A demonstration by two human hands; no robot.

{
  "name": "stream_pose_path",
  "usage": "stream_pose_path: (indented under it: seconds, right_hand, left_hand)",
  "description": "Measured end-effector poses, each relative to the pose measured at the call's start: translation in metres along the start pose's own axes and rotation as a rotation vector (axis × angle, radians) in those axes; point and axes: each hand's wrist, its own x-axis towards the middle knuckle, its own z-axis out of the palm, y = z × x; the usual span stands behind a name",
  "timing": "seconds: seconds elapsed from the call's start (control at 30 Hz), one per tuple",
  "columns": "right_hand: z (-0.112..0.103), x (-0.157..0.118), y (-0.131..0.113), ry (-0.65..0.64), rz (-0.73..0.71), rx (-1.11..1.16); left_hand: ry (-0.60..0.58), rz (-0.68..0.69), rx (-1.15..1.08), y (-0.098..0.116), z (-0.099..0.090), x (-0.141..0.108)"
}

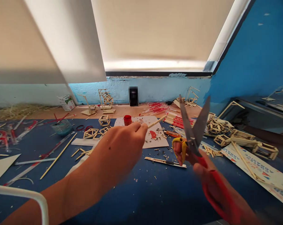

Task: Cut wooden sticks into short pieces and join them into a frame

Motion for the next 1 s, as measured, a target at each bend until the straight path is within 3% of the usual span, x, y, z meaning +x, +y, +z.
stream_pose_path:
  seconds: [0.17, 0.63, 1.0]
  right_hand:
    - [0.015, -0.004, -0.02, -0.024, 0.067, -0.251]
    - [0.033, 0.016, -0.03, -0.116, 0.025, -0.197]
    - [0.043, 0.022, -0.03, -0.048, 0.094, -0.218]
  left_hand:
    - [0.021, 0.052, 0.136, 0.012, -0.017, 0.003]
    - [0.125, 0.089, 0.222, 0.027, -0.013, -0.001]
    - [0.117, 0.054, 0.398, 0.035, -0.01, -0.005]
